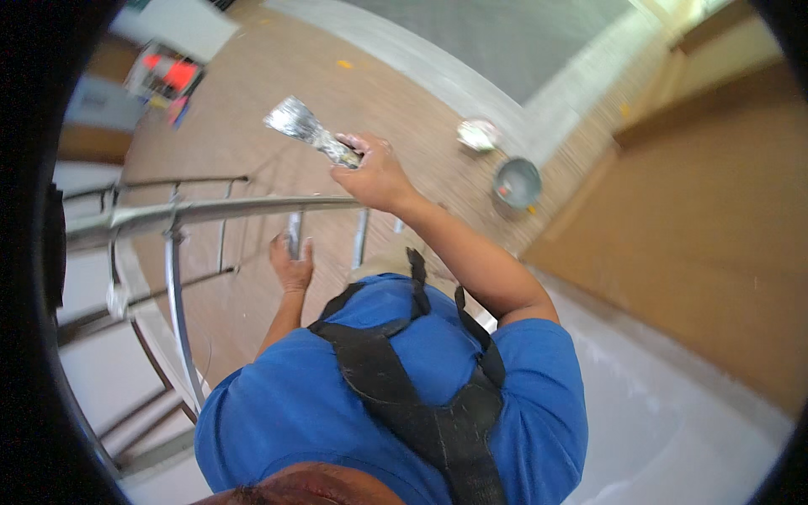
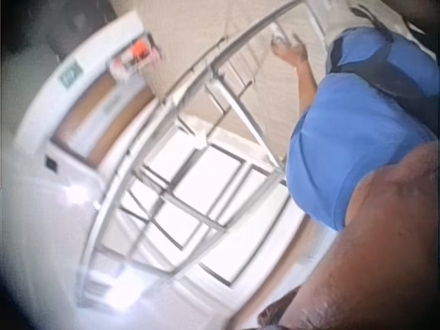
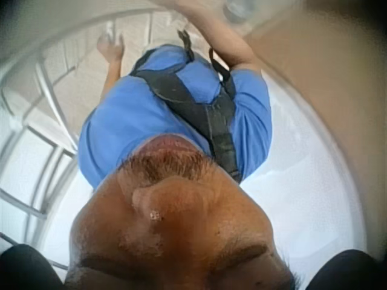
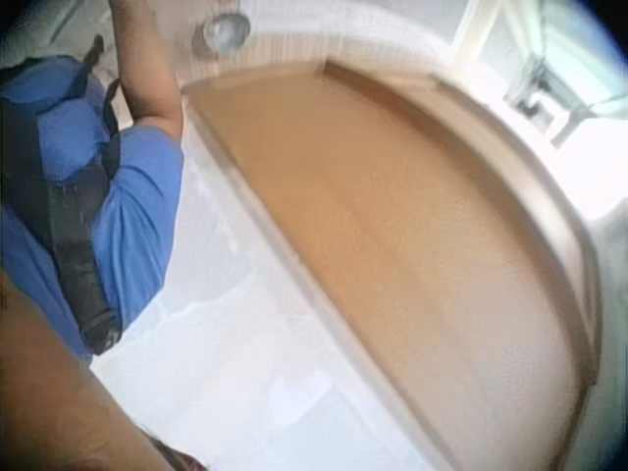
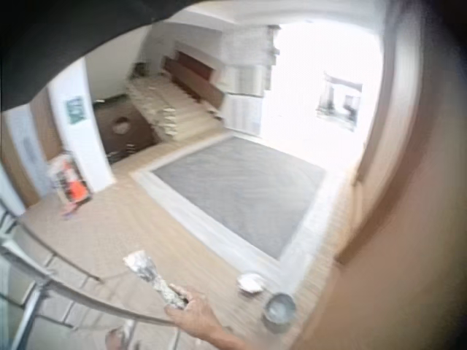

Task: The person applies plaster to a wall using a trowel, smoothing the surface along a wooden trim. They then wipe the area with a cloth to clean excess material.

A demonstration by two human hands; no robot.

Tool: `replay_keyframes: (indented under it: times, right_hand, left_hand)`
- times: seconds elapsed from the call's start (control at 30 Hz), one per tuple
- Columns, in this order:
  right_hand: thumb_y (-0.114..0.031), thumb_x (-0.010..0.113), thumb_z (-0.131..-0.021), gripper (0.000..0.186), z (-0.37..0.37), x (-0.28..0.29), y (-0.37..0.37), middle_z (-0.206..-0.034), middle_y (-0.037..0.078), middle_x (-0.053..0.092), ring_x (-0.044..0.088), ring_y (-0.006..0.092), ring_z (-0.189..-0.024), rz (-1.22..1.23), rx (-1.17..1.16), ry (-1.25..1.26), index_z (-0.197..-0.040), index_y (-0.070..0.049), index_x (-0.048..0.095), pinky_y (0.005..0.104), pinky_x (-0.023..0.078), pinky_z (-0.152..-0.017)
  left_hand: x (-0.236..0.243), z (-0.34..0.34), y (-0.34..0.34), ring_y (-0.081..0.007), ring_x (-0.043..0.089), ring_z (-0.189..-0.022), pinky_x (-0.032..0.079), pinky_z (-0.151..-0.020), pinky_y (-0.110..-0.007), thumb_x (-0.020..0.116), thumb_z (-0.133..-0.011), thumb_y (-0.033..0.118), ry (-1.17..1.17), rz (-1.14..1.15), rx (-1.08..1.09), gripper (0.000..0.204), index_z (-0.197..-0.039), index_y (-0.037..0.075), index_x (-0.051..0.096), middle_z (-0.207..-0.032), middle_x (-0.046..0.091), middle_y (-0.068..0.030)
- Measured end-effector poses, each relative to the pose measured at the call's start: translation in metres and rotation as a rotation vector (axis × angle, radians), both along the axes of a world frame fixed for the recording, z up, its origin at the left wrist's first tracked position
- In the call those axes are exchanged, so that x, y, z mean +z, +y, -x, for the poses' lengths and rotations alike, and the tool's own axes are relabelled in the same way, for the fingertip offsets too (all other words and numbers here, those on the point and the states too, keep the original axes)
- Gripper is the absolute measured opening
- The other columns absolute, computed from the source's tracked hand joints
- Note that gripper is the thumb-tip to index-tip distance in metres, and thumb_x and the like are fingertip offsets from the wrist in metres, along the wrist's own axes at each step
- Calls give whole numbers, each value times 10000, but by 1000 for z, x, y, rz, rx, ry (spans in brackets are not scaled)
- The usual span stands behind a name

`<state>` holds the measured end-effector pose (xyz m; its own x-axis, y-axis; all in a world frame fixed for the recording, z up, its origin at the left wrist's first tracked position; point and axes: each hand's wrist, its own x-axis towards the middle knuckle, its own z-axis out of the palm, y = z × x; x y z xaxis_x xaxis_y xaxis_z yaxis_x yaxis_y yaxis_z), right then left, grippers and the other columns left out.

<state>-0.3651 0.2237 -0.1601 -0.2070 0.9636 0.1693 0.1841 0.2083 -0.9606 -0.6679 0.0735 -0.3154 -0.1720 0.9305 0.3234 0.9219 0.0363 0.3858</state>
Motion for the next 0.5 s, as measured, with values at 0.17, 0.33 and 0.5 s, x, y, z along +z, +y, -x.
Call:
replay_keyframes:
  times: [0.17, 0.33, 0.5]
  right_hand:
    - [-398, 775, -857, 606, -114, -105, -76, -1106, 213, 729, 706, 251, -968, 478, -470, 27, -1256, 45, 671, 366, 541, -854]
    - [-299, 766, -927, 571, -188, -164, -154, -955, 128, 726, 631, 121, -600, 611, -782, 407, -1333, 60, 584, 264, 485, -539]
    - [-314, 775, -922, 561, -214, -175, -215, -832, 54, 671, 515, 64, -492, 611, -942, 662, -1307, 21, 544, 217, 380, -411]
  left_hand:
    - [3, -5, -2, -452, 530, -1189, 419, -1051, -528, 817, -819, 338, 62, 37, -33, 660, -1328, 5, 560, -1250, 566, -278]
    - [1, -2, 9, -447, 543, -1242, 461, -1038, -469, 707, -935, 345, 36, 172, 17, 646, -1447, 10, 499, -1331, 542, -290]
    - [-14, 23, 18, -446, 556, -1227, 464, -1031, -469, 699, -956, 341, 85, 176, -29, 628, -1460, 21, 503, -1350, 537, -288]
